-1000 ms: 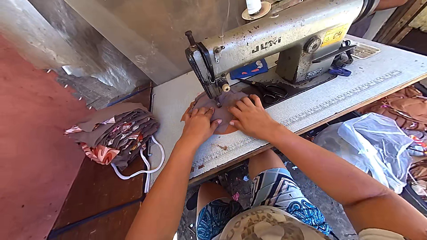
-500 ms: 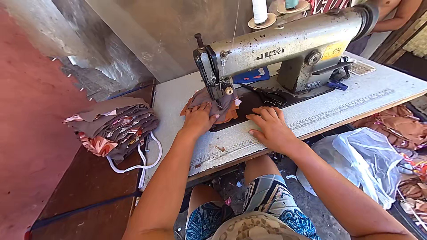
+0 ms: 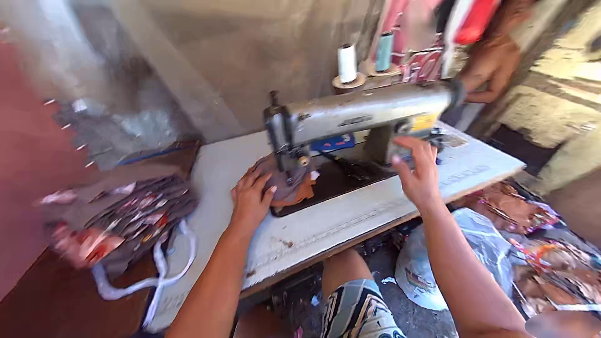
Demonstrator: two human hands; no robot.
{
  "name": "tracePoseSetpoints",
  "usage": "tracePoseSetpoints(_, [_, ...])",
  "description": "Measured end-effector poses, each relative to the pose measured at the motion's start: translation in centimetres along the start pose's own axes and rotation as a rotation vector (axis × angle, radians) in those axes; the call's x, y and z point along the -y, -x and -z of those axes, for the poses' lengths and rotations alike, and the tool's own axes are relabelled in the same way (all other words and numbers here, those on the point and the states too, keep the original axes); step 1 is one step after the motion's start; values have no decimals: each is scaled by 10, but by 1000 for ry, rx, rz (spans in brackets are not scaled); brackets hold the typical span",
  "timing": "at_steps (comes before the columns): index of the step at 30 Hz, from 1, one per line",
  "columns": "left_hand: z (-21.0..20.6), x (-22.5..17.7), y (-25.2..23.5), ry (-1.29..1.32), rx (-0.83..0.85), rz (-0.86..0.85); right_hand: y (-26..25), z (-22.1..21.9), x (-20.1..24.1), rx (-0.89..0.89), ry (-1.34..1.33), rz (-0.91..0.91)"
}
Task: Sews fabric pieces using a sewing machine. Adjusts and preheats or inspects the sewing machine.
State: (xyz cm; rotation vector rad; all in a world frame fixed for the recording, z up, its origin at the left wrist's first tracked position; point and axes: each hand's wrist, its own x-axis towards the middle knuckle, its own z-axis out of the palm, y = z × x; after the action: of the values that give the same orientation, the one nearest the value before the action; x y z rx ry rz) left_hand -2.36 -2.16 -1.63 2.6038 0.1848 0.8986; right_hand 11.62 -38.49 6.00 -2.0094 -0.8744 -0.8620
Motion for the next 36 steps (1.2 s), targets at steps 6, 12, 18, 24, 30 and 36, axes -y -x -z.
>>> tracePoseSetpoints(6, [-12,-4,-1,-63,108,-57,-133,63,-80,-232,91,-485])
tracePoseSetpoints(12, [-13,-7,0,-109,184,-12,-183,44,-117,13,113,-657])
tracePoseSetpoints(18, [-15,-6,2,-157,192,-23,-180,44,-109,30,209,-781])
tracePoseSetpoints(24, [-12,-12,-2,-116,179,-10,-173,53,-109,86,285,-719])
tracePoseSetpoints(30, [34,-43,-5,257,-76,234,-168,48,-119,70,315,-658])
tracePoseSetpoints(36, [45,-78,-17,379,-366,122,-167,44,-121,43,309,-656])
